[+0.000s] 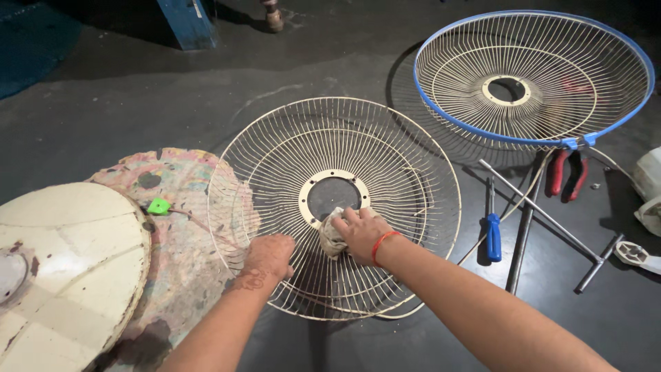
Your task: The person wipes the wire mesh of two fan grilles using a cloth. They clean the beige grille first, then the blue-rimmed grille, moving the cloth along the wires and around the central hub.
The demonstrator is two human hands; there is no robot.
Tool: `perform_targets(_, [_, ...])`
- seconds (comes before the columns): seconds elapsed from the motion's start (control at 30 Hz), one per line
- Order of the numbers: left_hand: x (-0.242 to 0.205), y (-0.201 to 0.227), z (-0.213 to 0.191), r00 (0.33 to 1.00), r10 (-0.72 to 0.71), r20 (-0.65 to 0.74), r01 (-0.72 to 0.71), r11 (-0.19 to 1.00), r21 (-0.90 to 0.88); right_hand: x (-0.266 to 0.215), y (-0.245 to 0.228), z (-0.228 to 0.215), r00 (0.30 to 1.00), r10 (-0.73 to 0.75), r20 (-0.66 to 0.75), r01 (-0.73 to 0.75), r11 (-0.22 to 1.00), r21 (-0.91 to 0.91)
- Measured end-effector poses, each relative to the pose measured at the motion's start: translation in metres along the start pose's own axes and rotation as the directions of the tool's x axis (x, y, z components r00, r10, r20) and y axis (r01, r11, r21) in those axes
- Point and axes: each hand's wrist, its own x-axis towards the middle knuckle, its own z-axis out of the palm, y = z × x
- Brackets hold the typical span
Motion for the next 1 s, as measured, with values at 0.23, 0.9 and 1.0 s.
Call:
perform_targets(0.23, [-0.008,0.009,-0.007,0.998,-0.051,0.022,0.051,0.999,-0.003,-0.005,0.004,0.008,0.998,-0.056,-0.035,0.053,0.994,-0.093])
perform_targets(0.9, [-0.015,0.014,-0.011,0.995,-0.058,0.086,0.056,0.998,0.026,-0.015,0.001,0.005,0.995,-0.081,-0.050,0.078,0.995,-0.056])
perform_targets(1.0, [-0.017,0.013,-0.011,0.995,-0.049,0.089,0.047,0.998,0.029,-0.016,0.000,0.008,0.998,-0.055,-0.017,0.054,0.996,-0.073])
